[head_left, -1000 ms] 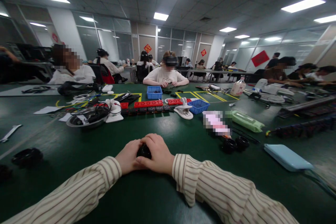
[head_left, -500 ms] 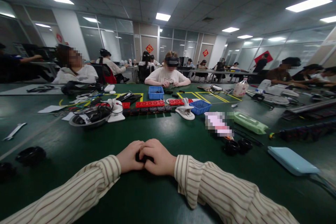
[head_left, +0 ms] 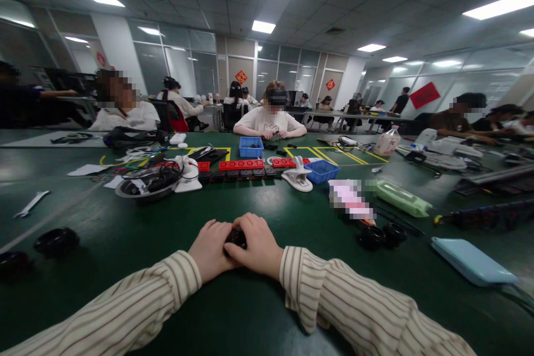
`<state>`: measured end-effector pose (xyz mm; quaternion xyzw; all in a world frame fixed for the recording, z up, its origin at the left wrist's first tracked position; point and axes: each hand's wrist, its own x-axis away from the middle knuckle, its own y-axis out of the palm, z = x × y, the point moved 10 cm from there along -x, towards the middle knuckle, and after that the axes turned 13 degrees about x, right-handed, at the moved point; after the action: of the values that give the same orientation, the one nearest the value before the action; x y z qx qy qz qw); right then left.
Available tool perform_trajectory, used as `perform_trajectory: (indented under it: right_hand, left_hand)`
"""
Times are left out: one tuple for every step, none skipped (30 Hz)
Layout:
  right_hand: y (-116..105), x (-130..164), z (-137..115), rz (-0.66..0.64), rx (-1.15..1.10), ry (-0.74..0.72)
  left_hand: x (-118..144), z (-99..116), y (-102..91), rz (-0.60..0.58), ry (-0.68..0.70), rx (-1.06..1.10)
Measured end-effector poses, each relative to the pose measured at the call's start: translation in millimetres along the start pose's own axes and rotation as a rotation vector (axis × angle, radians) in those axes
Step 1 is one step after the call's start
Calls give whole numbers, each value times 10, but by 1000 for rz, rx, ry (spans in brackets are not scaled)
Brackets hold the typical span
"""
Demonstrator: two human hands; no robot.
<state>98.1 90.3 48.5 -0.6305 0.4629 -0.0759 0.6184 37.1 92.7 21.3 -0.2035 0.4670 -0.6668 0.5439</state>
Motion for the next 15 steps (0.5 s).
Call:
perform_trajectory:
  right_hand:
    - [21, -5, 2, -11, 0, -2]
    - [32, -9, -6, -16, -9, -15]
    - [33, -11, -23, -15, -24, -38]
    - [26, -11, -44, -10, -45, -67]
    - [13, -8, -70, -3, -70, -99]
    - [-2, -3, -98, 4, -95, -135]
    - [-16, 3, -127, 10, -119, -172]
    - [-25, 12, -163, 11, -139, -213]
    - [-27, 22, -204, 5, -156, -259]
    - [-26, 36, -249, -4, -171, -308]
    - [-24, 50, -293, -12, -185, -355]
    - [-26, 65, -332, -18, -199, -397]
    - [-31, 79, -363, -20, -212, -431]
    - [-42, 87, -379, -17, -223, -448]
    - [-57, 89, -380, -8, -228, -448]
  left_hand:
    - [0, -6, 13, -4, -2, 9]
    - [-4, -17, 26, -10, 1, 23]
    - [-11, -32, 38, -19, 8, 40]
    - [-19, -48, 49, -31, 17, 60]
    - [-29, -64, 60, -47, 30, 86]
    - [-39, -77, 74, -70, 45, 118]
    - [-47, -85, 92, -99, 61, 156]
    - [-53, -90, 111, -133, 77, 195]
    - [-58, -93, 128, -163, 91, 230]
    - [-60, -94, 143, -190, 103, 256]
    - [-62, -96, 156, -212, 113, 271]
    - [-63, -96, 164, -228, 121, 275]
    - [-64, -93, 165, -235, 129, 271]
    - [-63, -85, 161, -236, 141, 265]
    - [-63, -72, 147, -227, 153, 258]
